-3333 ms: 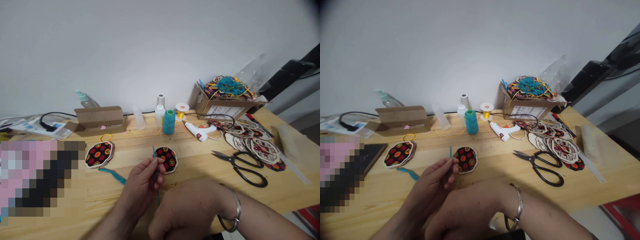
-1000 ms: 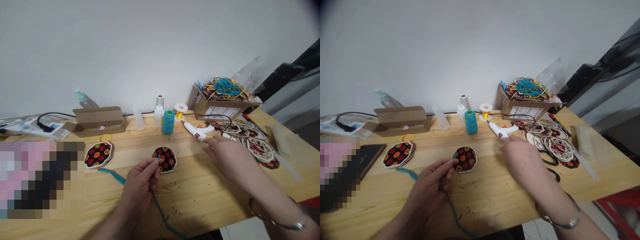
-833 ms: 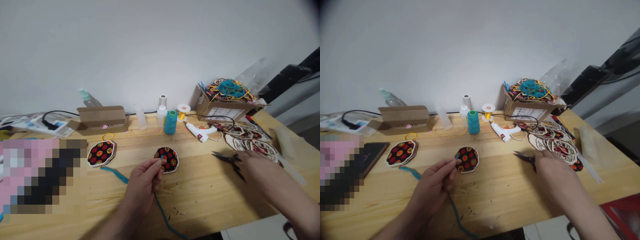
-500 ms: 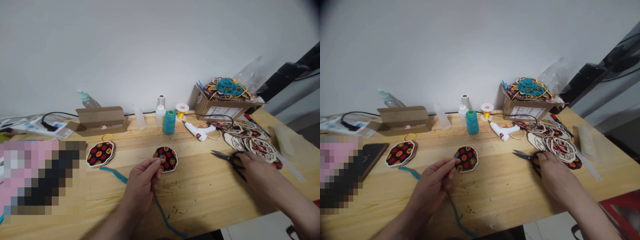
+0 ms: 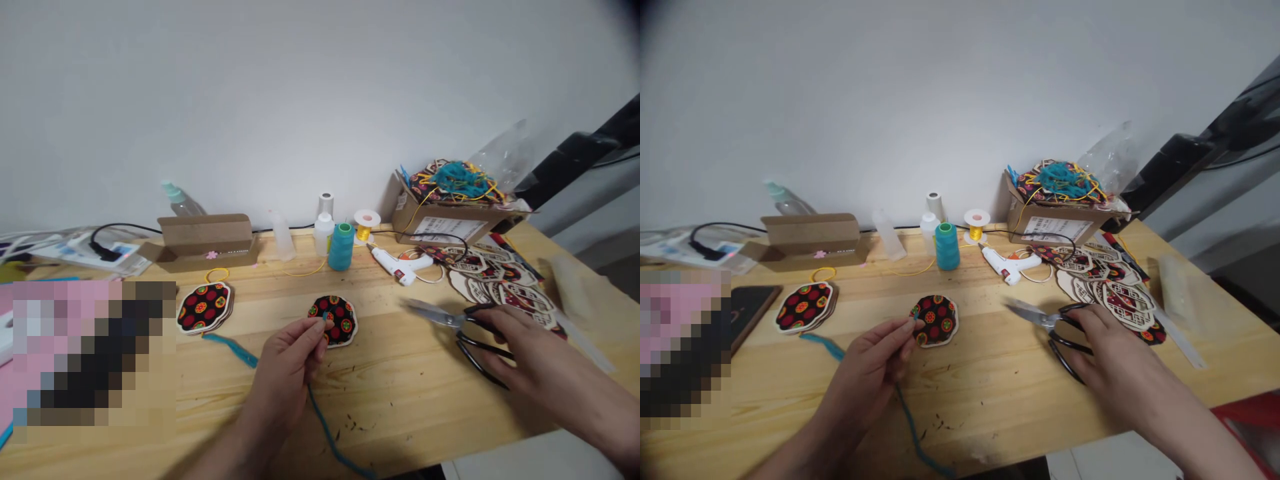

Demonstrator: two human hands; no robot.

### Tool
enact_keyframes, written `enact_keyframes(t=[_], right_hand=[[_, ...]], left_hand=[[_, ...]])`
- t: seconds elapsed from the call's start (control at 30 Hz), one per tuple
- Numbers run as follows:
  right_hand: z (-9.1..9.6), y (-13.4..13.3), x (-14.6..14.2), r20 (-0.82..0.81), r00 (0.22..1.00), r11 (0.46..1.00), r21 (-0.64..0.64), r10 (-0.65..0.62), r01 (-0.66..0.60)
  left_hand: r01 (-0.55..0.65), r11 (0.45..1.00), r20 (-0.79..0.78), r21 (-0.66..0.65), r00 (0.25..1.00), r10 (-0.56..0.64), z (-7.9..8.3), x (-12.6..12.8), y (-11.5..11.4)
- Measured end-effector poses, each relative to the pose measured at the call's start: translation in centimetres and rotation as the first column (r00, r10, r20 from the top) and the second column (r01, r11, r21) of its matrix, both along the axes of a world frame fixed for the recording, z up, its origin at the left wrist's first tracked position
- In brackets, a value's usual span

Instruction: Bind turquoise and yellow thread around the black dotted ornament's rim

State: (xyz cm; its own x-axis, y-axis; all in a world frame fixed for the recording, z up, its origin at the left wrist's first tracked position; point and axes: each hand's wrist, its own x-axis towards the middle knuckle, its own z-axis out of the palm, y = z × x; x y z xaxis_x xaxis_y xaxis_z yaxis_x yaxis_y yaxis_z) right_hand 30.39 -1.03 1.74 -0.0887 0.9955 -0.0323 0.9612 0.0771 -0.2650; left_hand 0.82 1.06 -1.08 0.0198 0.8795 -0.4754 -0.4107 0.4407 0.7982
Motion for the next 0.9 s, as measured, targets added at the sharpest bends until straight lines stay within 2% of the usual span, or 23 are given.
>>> enact_keyframes(t=[0.07, 0.17, 0.27, 0.37, 0.47, 0.63, 0.77, 0.9], right_hand=[[0.9, 0.5, -2.1, -0.204, 0.976, 0.997, -0.026, 0.072, -0.079], [2.1, 1.9, -5.7, -0.476, 0.878, 0.954, -0.233, 0.058, -0.189], [2.9, 3.5, -8.4, -0.579, 0.811, 0.896, -0.308, 0.089, -0.318], [3.3, 4.9, -9.7, -0.613, 0.776, 0.821, -0.363, 0.146, -0.441], [2.9, 5.5, -9.8, -0.614, 0.767, 0.737, -0.428, 0.186, -0.523], [2.3, 5.3, -8.8, -0.461, 0.842, 0.771, -0.415, 0.280, -0.483], [2.1, 5.5, -8.7, -0.400, 0.869, 0.755, -0.461, 0.293, -0.467], [1.9, 5.5, -9.5, -0.414, 0.861, 0.747, -0.462, 0.294, -0.477]], left_hand=[[-0.004, 1.000, -0.001, -0.004, 1.000, 0.004, -0.1, 0.0, 0.0], [-0.014, 1.000, 0.000, 0.006, 1.000, 0.014, -0.2, 0.0, 0.2], [-0.025, 0.999, 0.010, 0.021, 1.000, 0.025, -0.2, -0.1, 0.4], [-0.037, 0.999, 0.003, 0.030, 0.999, 0.037, -0.1, -0.2, 0.6], [-0.044, 0.998, 0.008, 0.035, 0.999, 0.043, -0.1, -0.2, 0.6], [-0.065, 0.997, 0.018, 0.035, 0.998, 0.064, 0.0, -0.1, 0.6], [-0.062, 0.998, 0.005, 0.026, 0.998, 0.062, 0.0, -0.1, 0.4], [-0.017, 0.999, -0.034, 0.040, 0.999, 0.019, 0.0, -0.1, 0.3]])
